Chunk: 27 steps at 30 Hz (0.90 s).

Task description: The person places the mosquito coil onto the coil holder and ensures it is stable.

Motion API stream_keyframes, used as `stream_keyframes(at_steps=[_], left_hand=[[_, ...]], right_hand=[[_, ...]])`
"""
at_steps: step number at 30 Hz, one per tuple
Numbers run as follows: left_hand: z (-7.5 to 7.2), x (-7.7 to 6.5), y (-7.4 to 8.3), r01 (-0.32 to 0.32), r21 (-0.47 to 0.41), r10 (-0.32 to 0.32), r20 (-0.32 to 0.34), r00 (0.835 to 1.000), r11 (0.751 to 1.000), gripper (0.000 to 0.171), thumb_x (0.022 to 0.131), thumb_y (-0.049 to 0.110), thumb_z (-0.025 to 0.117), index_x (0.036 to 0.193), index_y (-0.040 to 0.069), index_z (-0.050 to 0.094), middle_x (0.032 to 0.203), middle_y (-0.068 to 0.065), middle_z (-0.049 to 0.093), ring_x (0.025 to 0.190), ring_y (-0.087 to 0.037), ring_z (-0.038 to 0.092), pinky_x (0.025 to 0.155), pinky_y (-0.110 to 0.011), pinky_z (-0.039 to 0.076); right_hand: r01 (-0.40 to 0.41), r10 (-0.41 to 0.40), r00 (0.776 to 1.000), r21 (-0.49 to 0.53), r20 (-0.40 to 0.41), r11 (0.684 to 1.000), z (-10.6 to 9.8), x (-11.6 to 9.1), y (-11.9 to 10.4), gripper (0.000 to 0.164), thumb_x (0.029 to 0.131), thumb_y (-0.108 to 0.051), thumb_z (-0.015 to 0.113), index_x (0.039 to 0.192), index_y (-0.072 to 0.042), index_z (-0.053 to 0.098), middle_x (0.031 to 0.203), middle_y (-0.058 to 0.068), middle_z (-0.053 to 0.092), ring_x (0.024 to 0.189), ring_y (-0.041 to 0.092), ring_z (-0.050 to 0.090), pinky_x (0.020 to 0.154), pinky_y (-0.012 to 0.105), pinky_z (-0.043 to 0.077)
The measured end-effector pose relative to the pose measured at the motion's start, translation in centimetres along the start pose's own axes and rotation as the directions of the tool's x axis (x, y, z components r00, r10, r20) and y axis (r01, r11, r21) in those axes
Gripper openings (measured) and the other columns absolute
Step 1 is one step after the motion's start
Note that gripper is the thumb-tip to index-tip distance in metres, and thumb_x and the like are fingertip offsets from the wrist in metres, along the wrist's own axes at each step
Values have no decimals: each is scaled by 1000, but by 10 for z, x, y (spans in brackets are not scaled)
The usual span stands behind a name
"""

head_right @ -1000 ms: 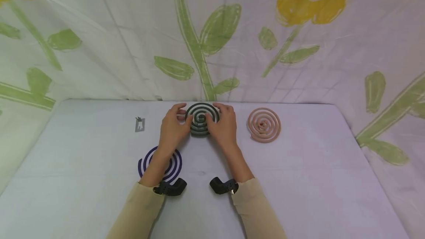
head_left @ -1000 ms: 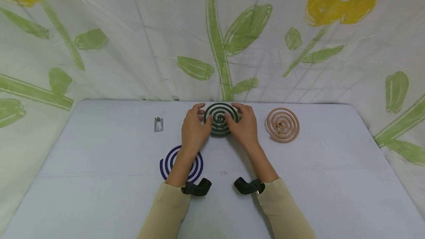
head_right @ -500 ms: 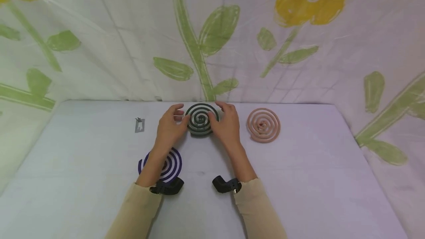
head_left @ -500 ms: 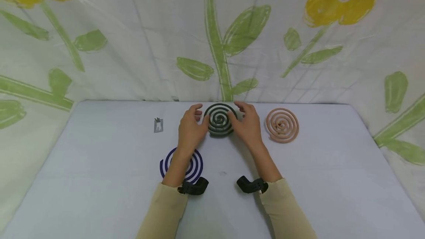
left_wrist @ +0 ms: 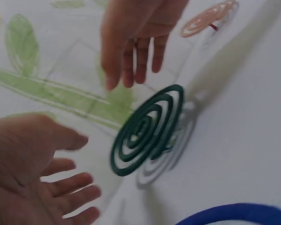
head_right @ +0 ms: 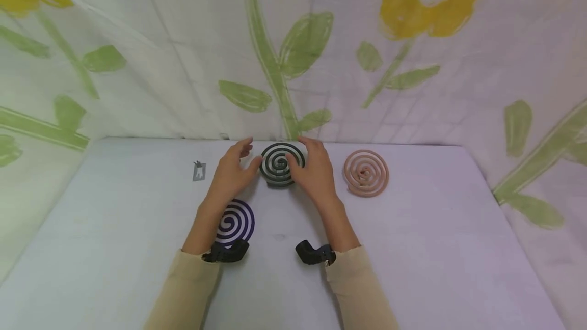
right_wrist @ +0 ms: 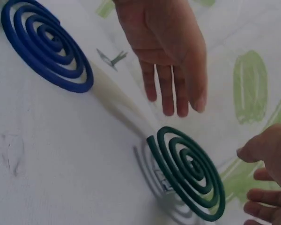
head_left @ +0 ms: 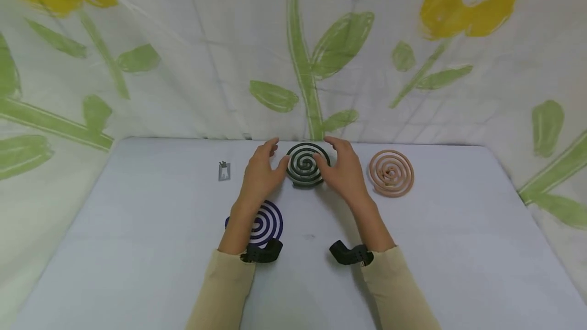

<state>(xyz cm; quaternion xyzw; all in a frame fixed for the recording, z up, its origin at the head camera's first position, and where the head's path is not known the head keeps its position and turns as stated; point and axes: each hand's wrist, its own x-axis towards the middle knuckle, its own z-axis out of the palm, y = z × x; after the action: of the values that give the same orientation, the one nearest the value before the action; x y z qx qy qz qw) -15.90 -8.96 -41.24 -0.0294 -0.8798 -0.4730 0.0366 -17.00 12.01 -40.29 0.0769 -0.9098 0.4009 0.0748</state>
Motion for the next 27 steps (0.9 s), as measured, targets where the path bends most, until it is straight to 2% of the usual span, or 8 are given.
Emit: stream_keyframes(at_steps=[5,9,12,19,23,27], left_hand=[[-14,-4,4,-53,9,52,130,990,999,65,106,31,63,161,5,40,154,-23,54,145,-40,51,121,-58,44],[-36,-15,-1,-46,48,38,159,987,998,66,106,31,64,162,7,39,155,-23,53,145,-41,52,120,-59,44],[-51,-29,-8,-38,94,21,175,984,995,65,106,32,64,162,8,40,155,-21,54,145,-41,53,120,-61,44],[-69,-69,-29,-121,194,67,265,962,973,65,105,31,66,162,12,41,158,-18,52,149,-41,49,120,-65,43],[-84,-90,-42,-142,216,79,277,958,966,62,103,33,71,157,14,48,158,-16,52,148,-43,49,118,-67,44],[-89,-104,-51,-149,215,90,264,960,965,63,98,34,77,153,13,52,155,-14,55,145,-41,53,116,-65,46]], right_hand=[[-2,2,1000,-26,-20,1000,-9,-10,-5,52,102,-28,69,149,-8,57,154,16,54,144,38,52,120,58,44],[71,-71,997,-46,-4,996,-9,-18,-13,50,102,-26,69,147,-7,59,152,16,56,144,36,54,119,57,45],[115,-113,993,-57,35,992,-6,-27,-20,48,103,-27,69,146,-7,60,150,14,59,141,35,57,117,56,48],[208,-194,972,-93,135,974,-5,-60,-28,48,101,-28,73,145,-12,62,146,7,62,141,27,59,118,51,50],[222,-202,965,-110,169,969,1,-79,-31,48,98,-27,76,141,-12,65,140,4,67,135,24,63,112,47,55],[261,-226,950,-145,216,955,8,-91,-31,50,95,-29,78,139,-10,66,140,5,69,134,25,65,112,45,55]])
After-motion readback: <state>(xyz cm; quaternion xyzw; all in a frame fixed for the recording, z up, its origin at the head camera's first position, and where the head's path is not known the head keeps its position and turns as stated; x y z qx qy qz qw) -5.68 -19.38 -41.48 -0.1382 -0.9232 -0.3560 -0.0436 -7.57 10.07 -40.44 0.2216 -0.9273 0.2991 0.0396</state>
